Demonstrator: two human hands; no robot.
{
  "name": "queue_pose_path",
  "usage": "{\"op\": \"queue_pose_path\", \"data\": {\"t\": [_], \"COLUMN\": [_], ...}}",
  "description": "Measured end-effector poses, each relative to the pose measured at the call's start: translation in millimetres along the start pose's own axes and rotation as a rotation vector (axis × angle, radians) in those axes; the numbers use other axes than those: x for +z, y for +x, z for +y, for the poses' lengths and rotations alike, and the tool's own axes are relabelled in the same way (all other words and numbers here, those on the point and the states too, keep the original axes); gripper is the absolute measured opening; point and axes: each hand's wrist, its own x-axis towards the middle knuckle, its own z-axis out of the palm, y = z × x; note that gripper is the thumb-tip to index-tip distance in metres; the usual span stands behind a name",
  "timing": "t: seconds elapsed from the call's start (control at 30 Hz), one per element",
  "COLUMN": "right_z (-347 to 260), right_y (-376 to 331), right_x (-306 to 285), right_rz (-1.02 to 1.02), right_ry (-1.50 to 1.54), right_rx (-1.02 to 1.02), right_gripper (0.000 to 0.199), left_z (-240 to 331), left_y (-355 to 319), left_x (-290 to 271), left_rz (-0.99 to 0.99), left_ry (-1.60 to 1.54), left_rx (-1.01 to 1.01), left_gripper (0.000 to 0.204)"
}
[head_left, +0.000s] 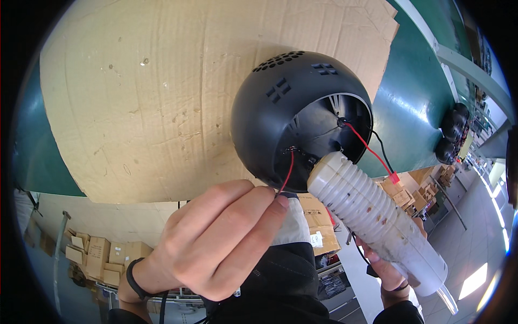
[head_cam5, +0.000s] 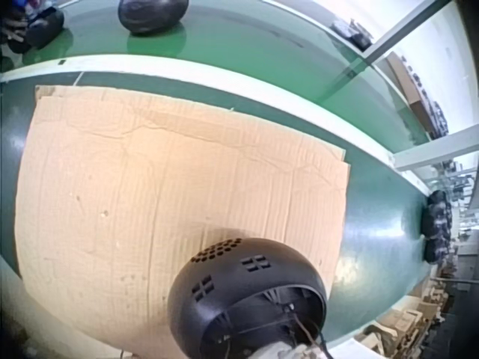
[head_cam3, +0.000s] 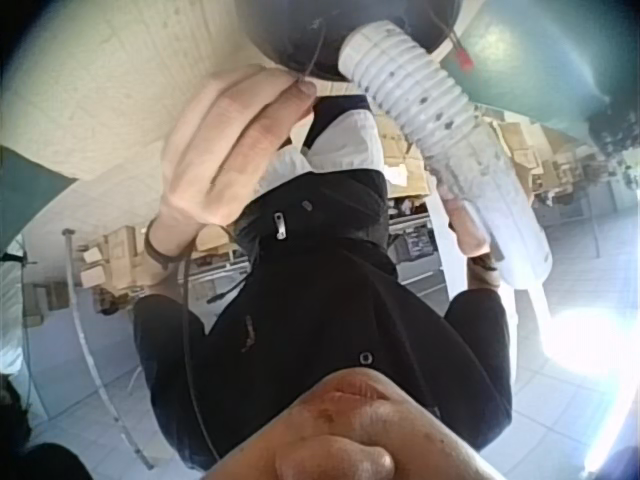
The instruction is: Applying hot glue to wires and connectors inside plastic electronic component housings.
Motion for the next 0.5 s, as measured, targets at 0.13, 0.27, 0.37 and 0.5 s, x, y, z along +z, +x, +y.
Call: {"op": "queue_pose_path", "data": {"t": [0.13, 0.27, 0.37, 0.5], "right_z": [1, 1, 2, 3], "right_y": [-3, -7, -9, -11], "right_x": [1, 3, 6, 9], "right_rz": [0.0, -0.002, -0.003, -0.005], "right_ry": [0.003, 0.013, 0.018, 0.024], "right_rx": [0.008, 0.016, 0.026, 0.037], "right_gripper": [0.081, 0.083, 0.084, 0.086], "left_z": [6, -9, -19, -19], "left_y": [13, 29, 43, 57], "left_x": [-21, -40, -47, -52], "left_rz": [-0.102, -0.118, -0.168, -0.297], "left_ry": [-0.069, -0.223, -0.255, -0.168], "left_rx": [-0.143, -0.214, -0.217, -0.255], "left_gripper": [0.036, 0.037, 0.035, 0.033]}}
